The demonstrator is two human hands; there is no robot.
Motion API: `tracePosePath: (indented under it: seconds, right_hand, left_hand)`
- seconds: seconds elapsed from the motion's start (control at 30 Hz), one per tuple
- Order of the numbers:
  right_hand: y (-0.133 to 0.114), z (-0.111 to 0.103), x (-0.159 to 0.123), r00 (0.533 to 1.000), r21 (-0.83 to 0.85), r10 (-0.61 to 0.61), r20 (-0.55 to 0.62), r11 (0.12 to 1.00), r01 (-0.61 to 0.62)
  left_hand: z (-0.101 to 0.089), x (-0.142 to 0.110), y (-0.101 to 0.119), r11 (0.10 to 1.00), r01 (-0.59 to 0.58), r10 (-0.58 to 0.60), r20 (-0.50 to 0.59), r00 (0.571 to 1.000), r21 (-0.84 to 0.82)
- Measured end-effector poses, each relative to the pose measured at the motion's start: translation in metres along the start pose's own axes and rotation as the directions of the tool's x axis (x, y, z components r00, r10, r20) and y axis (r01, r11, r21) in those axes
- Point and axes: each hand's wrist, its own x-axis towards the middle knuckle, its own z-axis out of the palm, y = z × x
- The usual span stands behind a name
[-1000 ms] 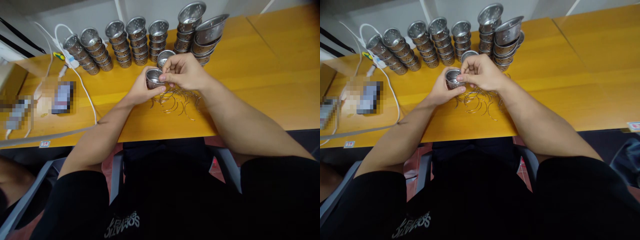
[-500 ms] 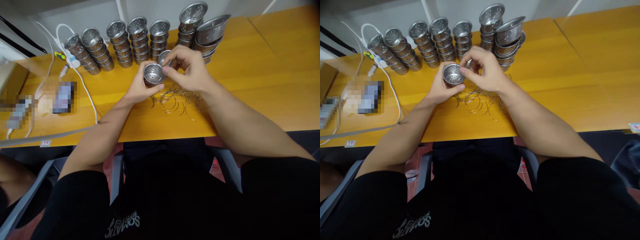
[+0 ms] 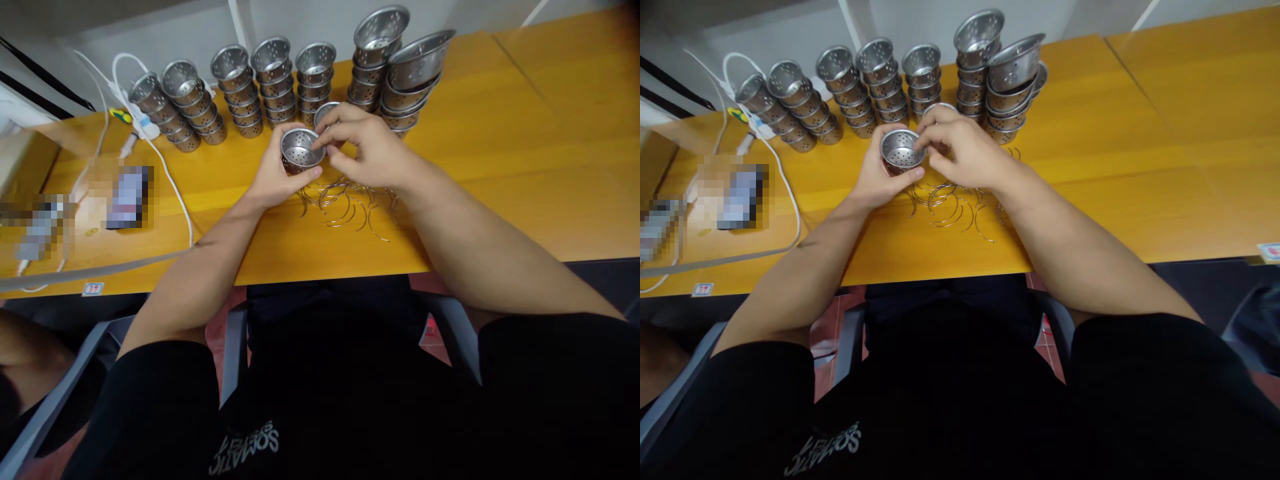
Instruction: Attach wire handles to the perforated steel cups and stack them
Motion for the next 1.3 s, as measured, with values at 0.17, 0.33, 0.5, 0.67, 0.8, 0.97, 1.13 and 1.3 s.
tracePosePath:
  seconds: [0.17,0.33,0.5,0.67,0.8,0.97,1.13,1.3]
  right_hand:
    - [0.000,0.001,0.000,0.999,0.022,0.035,0.023,0.999,-0.036]
    - [-0.006,0.001,0.000,0.999,-0.009,0.009,0.034,1.000,-0.009]
    - [-0.001,0.006,0.000,0.998,-0.064,0.005,0.059,0.998,-0.001]
    - [0.009,0.018,-0.003,0.992,-0.043,-0.061,0.111,0.997,0.066]
    - [-0.001,0.017,-0.003,0.989,-0.046,0.040,0.140,0.998,-0.034]
    - [-0.010,-0.001,-0.002,0.996,-0.046,0.091,-0.011,0.995,-0.092]
    - [0.018,-0.009,-0.003,0.943,-0.100,0.110,-0.315,0.984,-0.149]
    - [0.054,0.000,-0.002,0.943,-0.163,0.133,-0.306,0.968,-0.190]
  left_hand:
    - [0.000,-0.002,-0.009,0.998,-0.068,0.068,0.002,0.998,-0.015]
    - [0.001,-0.005,-0.015,0.993,-0.116,0.116,-0.009,0.993,-0.038]
    - [0.003,-0.002,-0.016,0.990,-0.136,0.135,-0.032,0.990,-0.025]
    - [0.002,-0.001,-0.007,0.990,-0.133,0.131,-0.037,0.991,-0.041]
    - [0.001,-0.001,0.003,1.000,0.020,-0.020,0.007,1.000,0.003]
    - [0.003,0.005,0.007,0.986,0.155,-0.157,-0.036,0.987,-0.058]
    - [0.001,0.001,-0.001,0.964,0.253,-0.257,-0.034,0.966,-0.087]
    - [0.002,-0.007,-0.021,0.944,0.313,-0.317,-0.022,0.948,-0.102]
